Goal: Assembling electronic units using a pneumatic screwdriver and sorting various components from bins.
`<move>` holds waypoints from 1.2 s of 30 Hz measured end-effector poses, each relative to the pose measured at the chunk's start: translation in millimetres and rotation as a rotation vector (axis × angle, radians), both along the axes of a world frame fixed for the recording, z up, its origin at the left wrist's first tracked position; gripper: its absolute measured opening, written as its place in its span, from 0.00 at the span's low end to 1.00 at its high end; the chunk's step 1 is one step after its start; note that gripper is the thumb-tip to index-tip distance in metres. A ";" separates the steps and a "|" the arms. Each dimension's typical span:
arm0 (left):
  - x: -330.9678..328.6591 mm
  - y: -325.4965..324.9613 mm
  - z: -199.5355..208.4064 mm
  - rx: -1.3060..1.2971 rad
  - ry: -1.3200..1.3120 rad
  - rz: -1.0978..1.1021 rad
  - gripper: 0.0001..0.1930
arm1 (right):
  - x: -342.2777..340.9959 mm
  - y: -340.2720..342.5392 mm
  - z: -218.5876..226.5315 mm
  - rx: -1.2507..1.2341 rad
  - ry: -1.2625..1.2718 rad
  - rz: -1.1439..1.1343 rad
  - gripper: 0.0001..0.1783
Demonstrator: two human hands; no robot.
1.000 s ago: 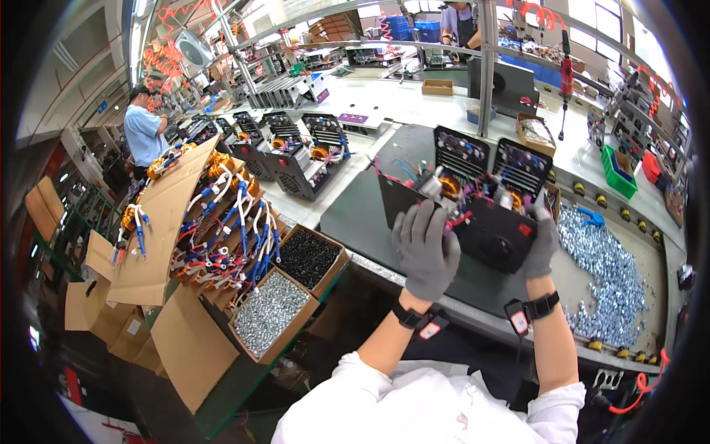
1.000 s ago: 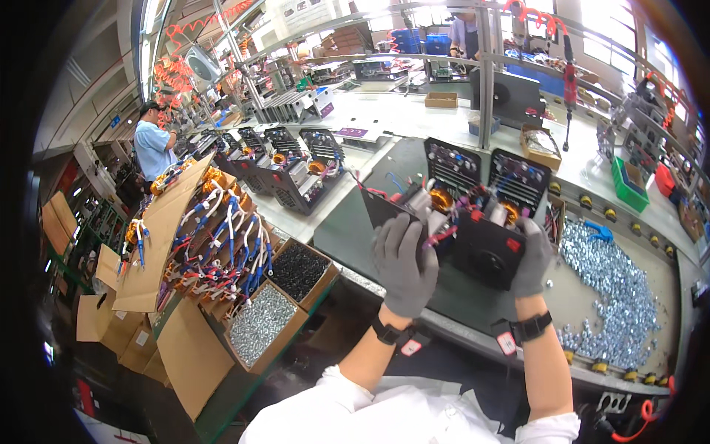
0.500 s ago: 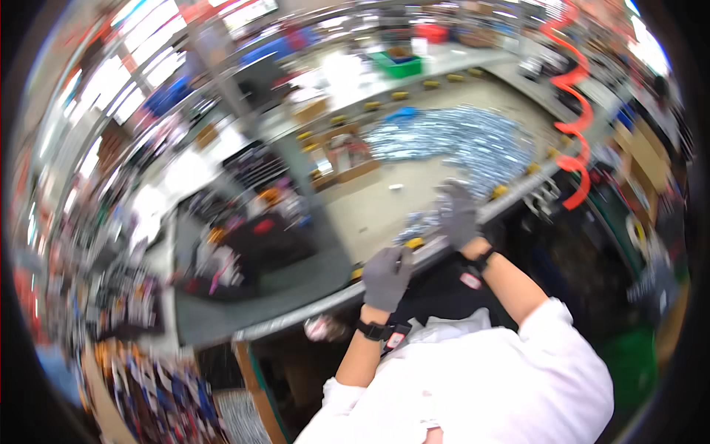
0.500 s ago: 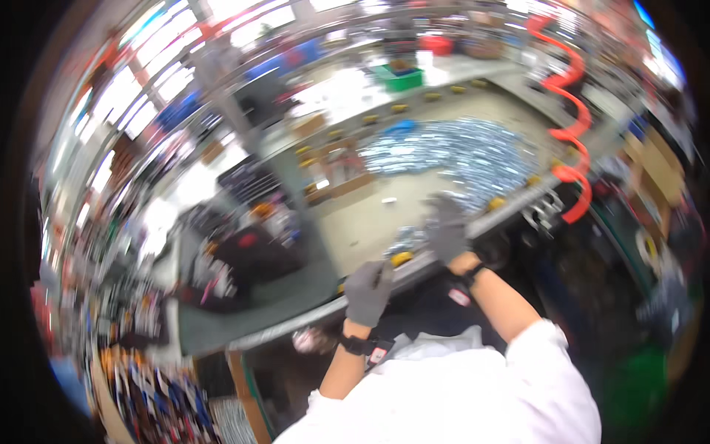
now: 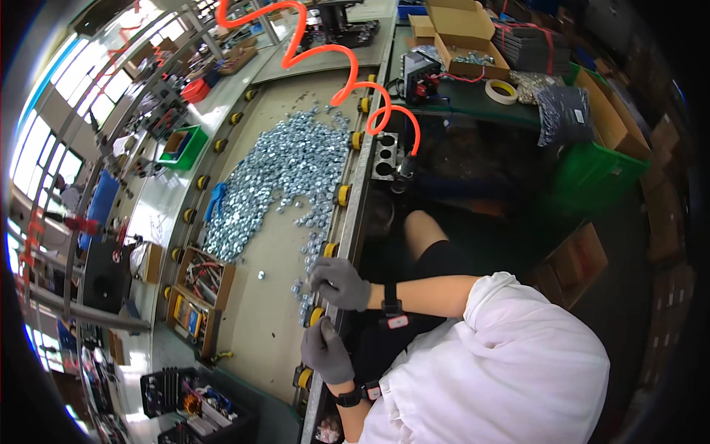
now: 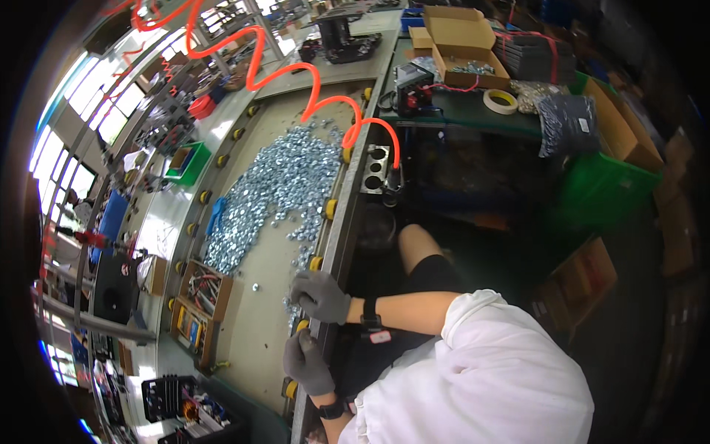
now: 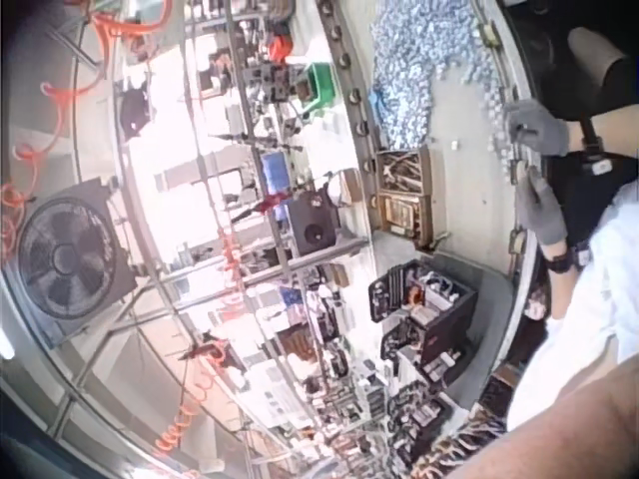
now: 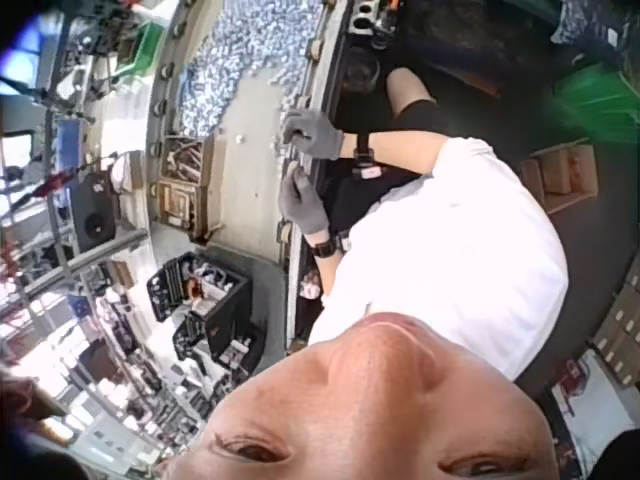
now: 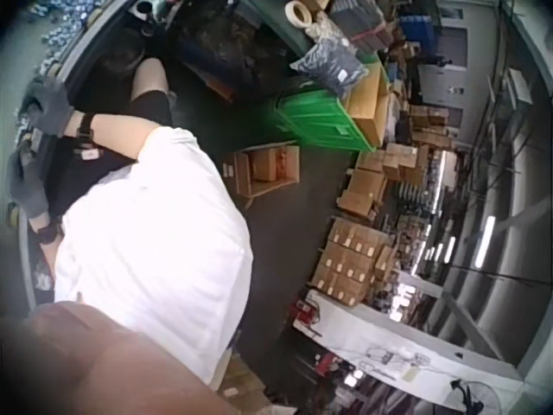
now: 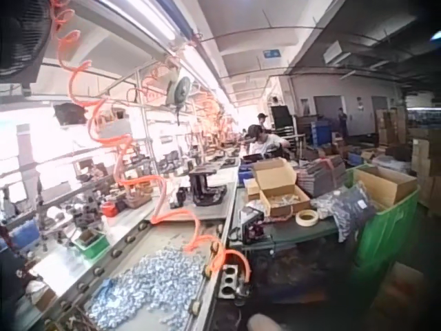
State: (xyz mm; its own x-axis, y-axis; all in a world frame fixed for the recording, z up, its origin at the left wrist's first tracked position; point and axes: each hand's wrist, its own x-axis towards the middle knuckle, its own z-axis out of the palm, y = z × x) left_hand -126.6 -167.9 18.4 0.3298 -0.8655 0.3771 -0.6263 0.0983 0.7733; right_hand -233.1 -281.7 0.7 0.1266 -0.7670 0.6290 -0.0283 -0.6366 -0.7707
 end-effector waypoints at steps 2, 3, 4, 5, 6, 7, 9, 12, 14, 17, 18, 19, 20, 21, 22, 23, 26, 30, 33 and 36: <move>-0.2 -7.4 2.1 0.013 -0.040 -0.047 0.05 | -16.4 11.2 -13.0 0.121 -0.178 0.069 0.07; -0.7 -11.2 2.7 0.006 -0.131 0.065 0.06 | -31.7 16.6 -24.3 0.171 -0.211 0.092 0.08; -1.6 -15.6 3.0 0.012 -0.228 0.161 0.07 | -50.7 16.0 -39.5 0.294 -0.188 0.126 0.08; -1.7 -20.7 4.2 0.044 -0.356 0.166 0.14 | -73.7 9.8 -58.4 0.348 -0.170 0.032 0.08; -3.6 -26.4 5.7 0.055 -0.375 0.144 0.14 | -102.4 -0.3 -81.0 0.442 -0.192 -0.108 0.08; -6.1 -33.4 8.1 0.055 -0.523 0.108 0.16 | -140.9 -17.2 -107.4 0.387 -0.017 -0.413 0.07; -16.4 -51.9 14.2 0.029 -0.670 0.029 0.24 | -234.2 -36.4 -161.3 0.909 -0.538 -0.636 0.09; -42.1 -83.4 25.9 0.037 -0.726 -0.035 0.25 | -335.3 23.3 -235.4 1.293 0.616 -1.033 0.11; -58.8 -109.7 33.9 -0.010 -0.810 -0.076 0.23 | -351.9 89.3 -272.6 1.128 1.091 -0.723 0.09; -69.7 -142.7 39.5 0.064 -1.030 -0.273 0.32 | -360.8 135.4 -316.8 1.550 0.786 -0.674 0.10; -72.3 -148.6 39.1 0.176 -1.015 -0.328 0.37 | -362.2 145.7 -323.2 1.622 0.739 -0.653 0.10; -74.2 -154.7 35.6 0.165 -1.019 -0.345 0.37 | -364.7 152.4 -327.4 1.664 0.707 -0.636 0.11; -75.4 -161.5 31.4 0.187 -1.009 -0.351 0.37 | -365.3 157.6 -329.7 1.707 0.678 -0.617 0.11; -77.1 -168.0 26.3 0.209 -0.999 -0.357 0.37 | -368.6 161.2 -330.5 1.731 0.671 -0.599 0.12; -76.1 -175.6 25.0 0.218 -0.981 -0.369 0.37 | -371.2 165.7 -329.9 1.752 0.656 -0.586 0.12; -76.3 -186.5 22.4 0.224 -0.984 -0.380 0.37 | -374.0 170.8 -329.1 1.768 0.648 -0.573 0.12; -79.8 -216.4 27.4 0.227 -1.000 -0.403 0.37 | -388.9 184.3 -320.8 1.796 0.610 -0.565 0.14; -93.9 -217.9 35.9 0.236 -1.001 -0.381 0.37 | -446.8 157.1 -275.8 1.726 0.544 -0.757 0.16; -94.4 -190.6 26.7 0.220 -0.982 -0.354 0.37 | -509.8 105.6 -191.7 1.486 0.911 -0.647 0.14; -75.6 -167.8 4.7 0.202 -0.946 -0.327 0.37 | -531.9 39.8 -85.3 1.056 0.346 -1.228 0.11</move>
